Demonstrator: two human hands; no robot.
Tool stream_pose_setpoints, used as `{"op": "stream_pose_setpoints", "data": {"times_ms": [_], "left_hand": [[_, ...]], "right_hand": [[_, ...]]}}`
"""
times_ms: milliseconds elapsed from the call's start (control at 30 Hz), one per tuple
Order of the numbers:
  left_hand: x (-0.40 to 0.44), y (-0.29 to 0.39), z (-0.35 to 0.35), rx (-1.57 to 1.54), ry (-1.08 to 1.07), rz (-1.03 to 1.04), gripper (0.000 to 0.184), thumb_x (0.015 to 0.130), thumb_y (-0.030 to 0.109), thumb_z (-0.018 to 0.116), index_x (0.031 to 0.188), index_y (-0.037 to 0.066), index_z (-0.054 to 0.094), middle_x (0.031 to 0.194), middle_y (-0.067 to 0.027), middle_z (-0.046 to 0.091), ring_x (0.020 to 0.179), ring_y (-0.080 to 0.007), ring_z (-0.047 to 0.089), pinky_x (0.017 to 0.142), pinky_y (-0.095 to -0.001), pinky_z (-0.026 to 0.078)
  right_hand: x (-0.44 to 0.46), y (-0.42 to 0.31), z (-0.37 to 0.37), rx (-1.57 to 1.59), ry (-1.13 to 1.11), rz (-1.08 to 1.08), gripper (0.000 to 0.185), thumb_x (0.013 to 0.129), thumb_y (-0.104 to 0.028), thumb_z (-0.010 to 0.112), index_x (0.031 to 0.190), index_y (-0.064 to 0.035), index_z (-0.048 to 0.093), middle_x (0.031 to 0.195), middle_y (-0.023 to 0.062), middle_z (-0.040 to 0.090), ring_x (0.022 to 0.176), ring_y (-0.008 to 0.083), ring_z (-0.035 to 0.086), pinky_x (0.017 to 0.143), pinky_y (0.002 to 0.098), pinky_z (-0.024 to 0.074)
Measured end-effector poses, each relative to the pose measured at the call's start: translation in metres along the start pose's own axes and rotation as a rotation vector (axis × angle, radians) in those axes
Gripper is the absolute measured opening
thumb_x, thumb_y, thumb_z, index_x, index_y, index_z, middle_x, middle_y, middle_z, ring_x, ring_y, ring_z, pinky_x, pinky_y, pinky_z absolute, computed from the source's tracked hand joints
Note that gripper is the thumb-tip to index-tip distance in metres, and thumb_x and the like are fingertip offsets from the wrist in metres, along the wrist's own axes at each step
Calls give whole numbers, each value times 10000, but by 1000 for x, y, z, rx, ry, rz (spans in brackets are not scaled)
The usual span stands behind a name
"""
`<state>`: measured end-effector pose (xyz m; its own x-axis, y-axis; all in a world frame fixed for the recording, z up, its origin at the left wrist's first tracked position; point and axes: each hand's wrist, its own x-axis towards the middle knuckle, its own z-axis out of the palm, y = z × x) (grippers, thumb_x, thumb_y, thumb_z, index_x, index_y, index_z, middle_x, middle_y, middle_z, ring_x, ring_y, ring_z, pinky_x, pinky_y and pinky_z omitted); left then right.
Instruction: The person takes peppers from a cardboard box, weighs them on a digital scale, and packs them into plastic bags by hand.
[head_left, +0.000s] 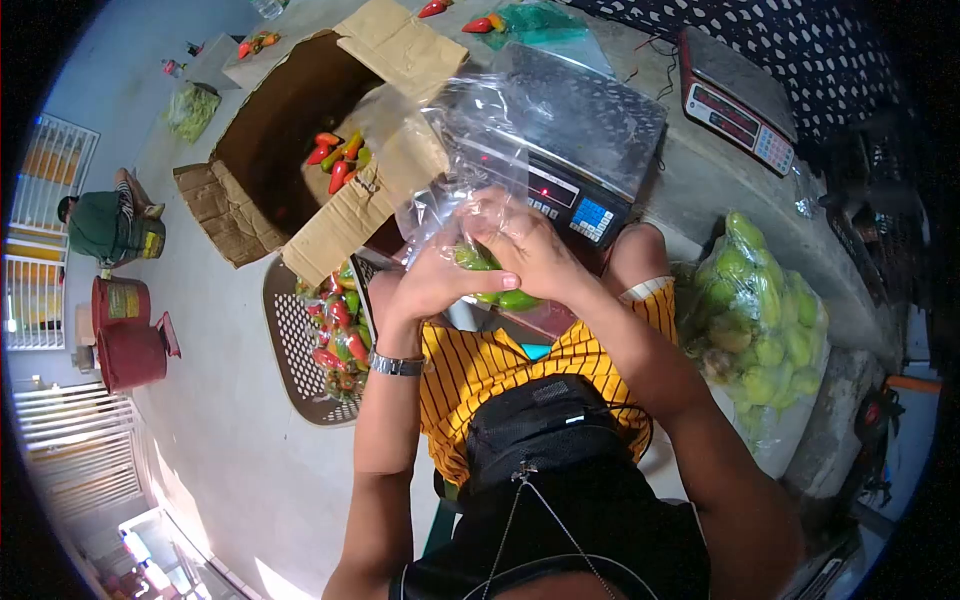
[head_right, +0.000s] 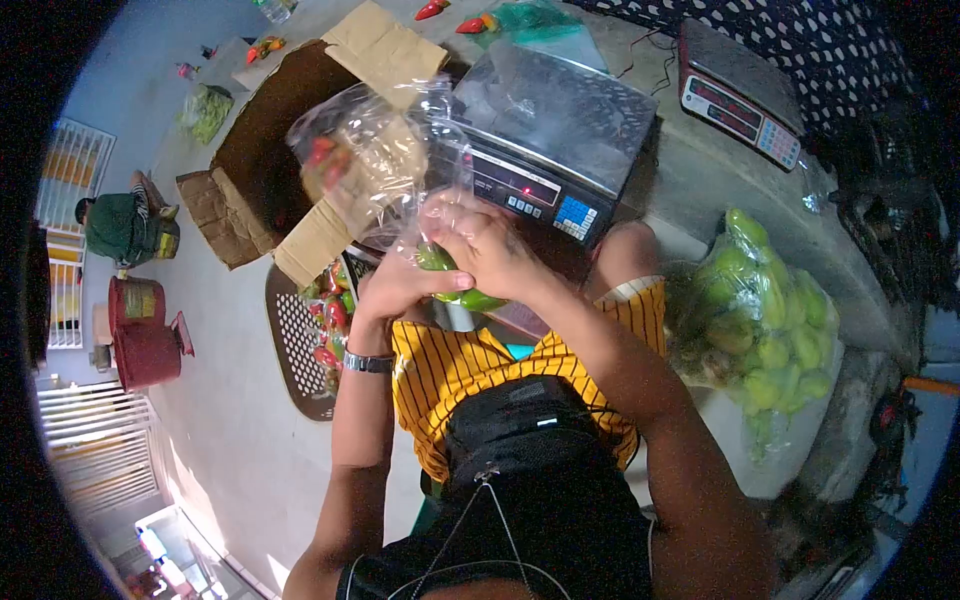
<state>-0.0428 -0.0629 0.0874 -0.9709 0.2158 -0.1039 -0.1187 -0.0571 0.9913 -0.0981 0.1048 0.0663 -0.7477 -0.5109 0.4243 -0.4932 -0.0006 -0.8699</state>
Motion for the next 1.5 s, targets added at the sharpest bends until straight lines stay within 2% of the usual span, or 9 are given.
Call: {"op": "stream_pose_setpoints", "data": {"times_ms": [200, 333, 500, 800, 833, 1000, 1200, 1300, 1500], "left_hand": [[4, 16, 0, 197, -124, -169, 833, 659, 182, 934, 1372, -5, 548, 1276, -102, 626, 1172, -213, 584, 1012, -358, 482], [11, -33, -10, 514, -138, 302, 601, 783, 160, 820, 1312, -1, 587, 1216, -123, 664, 1123, -245, 626, 985, -373, 503], [-1, -31, 29, 343, -83, 183, 410, 838, 87, 716, 1231, -1, 639, 1179, -154, 677, 1105, -252, 639, 970, -372, 509], [-9, -55, 31, 205, -245, -128, 134, 959, 82, 651, 1034, -24, 681, 1104, -106, 707, 954, -154, 623, 862, -314, 498], [-7, -49, 35, 41, -255, -173, 138, 988, 103, 644, 1019, -27, 681, 1107, -100, 709, 946, -148, 619, 858, -310, 494], [-20, -29, 34, -28, -73, 97, 288, 1047, 147, 582, 805, -1, 632, 1100, -91, 725, 965, -143, 601, 853, -292, 473], [-30, -32, 20, 158, -100, 161, 319, 1047, 151, 574, 769, -1, 607, 982, -86, 730, 996, -182, 590, 894, -320, 463], [-32, -11, 21, 220, -113, -136, 279, 1027, 145, 598, 799, -13, 628, 849, -88, 686, 898, -208, 594, 829, -344, 472], [-37, -9, 1, 718, -191, 150, 228, 958, 162, 668, 804, -5, 674, 801, -123, 671, 856, -320, 641, 763, -409, 507]], "right_hand": [[-5, 1, -20, -204, -242, -75, 474, 985, -294, 682, 1364, -46, 543, 1403, 131, 523, 1285, 314, 536, 1073, 430, 441], [-17, -8, -4, -275, -173, -17, 651, 905, -488, 731, 1366, -67, 547, 1414, 196, 512, 1349, 366, 450, 1160, 473, 321], [-11, -12, 24, 548, -32, 428, 283, 1056, -313, 583, 960, -51, 623, 792, -7, 580, 697, 83, 506, 610, 269, 437], [-9, -50, -15, 1069, -52, 764, 368, 1090, -215, 480, 751, -74, 474, 678, -36, 411, 589, 66, 397, 555, 246, 324], [-1, -67, -42, 484, -138, 764, 425, 1086, -215, 446, 685, -75, 423, 646, -17, 428, 570, 83, 431, 556, 248, 337], [6, -12, -100, 1349, 228, 659, 507, 1086, -442, 473, 676, -158, 381, 554, -50, 285, 453, 107, 266, 486, 307, 278], [11, -40, -106, -364, 801, 77, 300, 1041, -272, 572, 831, -59, 600, 705, 46, 570, 586, 217, 544, 574, 335, 452], [-22, -58, -62, -674, -119, -278, 428, 894, -289, 745, 1187, -14, 599, 1061, 134, 631, 1104, 327, 603, 1030, 479, 420], [-59, -26, -75, -431, -490, 128, 275, 1020, -300, 582, 891, -61, 624, 622, 123, 552, 622, 284, 614, 642, 418, 524]]}}
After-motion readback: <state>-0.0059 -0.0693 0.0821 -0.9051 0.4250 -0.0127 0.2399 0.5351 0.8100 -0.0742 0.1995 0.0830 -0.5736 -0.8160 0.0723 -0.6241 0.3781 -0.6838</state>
